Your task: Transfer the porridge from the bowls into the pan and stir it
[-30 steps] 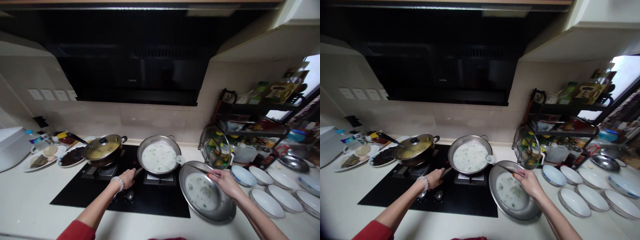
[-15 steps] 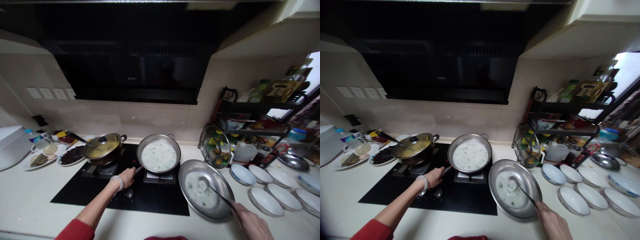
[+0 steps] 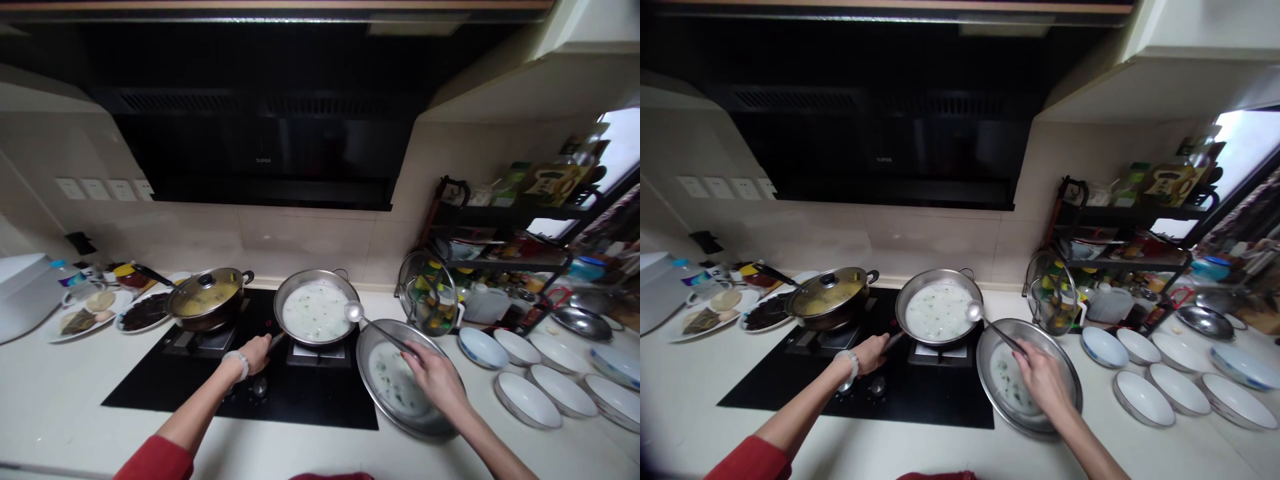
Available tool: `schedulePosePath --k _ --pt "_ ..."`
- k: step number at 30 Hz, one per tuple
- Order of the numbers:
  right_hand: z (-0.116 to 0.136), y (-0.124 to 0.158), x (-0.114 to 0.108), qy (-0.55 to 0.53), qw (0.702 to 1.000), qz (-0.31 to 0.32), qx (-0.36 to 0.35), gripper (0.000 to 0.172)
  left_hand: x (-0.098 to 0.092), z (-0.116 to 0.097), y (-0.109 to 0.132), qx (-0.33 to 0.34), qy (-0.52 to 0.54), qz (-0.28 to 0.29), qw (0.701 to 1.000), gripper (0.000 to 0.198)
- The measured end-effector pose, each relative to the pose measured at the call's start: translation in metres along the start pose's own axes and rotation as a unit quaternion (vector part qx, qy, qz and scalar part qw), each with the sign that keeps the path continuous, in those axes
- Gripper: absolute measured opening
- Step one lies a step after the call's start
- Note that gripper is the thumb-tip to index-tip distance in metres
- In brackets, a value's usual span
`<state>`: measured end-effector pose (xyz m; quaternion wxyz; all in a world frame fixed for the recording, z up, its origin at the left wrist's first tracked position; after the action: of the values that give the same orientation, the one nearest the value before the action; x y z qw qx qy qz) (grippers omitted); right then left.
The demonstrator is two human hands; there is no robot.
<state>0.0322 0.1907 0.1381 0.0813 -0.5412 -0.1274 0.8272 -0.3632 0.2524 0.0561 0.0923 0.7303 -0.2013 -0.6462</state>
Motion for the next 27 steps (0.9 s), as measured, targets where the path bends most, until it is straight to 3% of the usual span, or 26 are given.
schedulePosePath --k 4,9,13,20,27 --pt "0.048 -0.026 0.029 0.107 0.991 0.080 -0.025 0.033 -0.003 -0.003 0.003 -0.005 0.004 -0.012 1.000 0.040" --pt "0.071 -0.040 0.054 0.165 0.976 0.131 -0.050 0.032 -0.005 -0.005 0.005 -0.003 0.004 -0.019 1.000 0.038" --pt "0.064 -0.047 0.066 0.113 0.982 0.147 -0.021 0.027 -0.003 -0.004 0.002 0.007 -0.009 -0.018 1.000 0.034" --pt "0.033 -0.066 0.079 -0.095 0.983 0.152 0.047 0.018 -0.001 -0.003 -0.001 0.015 -0.027 -0.019 0.999 0.035" --pt "0.031 -0.063 0.064 -0.078 0.987 0.132 0.037 0.020 0.000 -0.002 0.000 0.003 -0.014 -0.020 1.000 0.041"
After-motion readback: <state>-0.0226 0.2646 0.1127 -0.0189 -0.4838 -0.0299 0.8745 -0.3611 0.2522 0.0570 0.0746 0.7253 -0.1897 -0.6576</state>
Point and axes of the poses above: each hand's wrist, its own y-axis away from the middle knuckle, its own x-axis out of the palm, z = x × y, the point moved 8 cm from there along -y, towards the middle knuckle, and after that the axes turned 1 degree about -y, right-handed, at the moved point
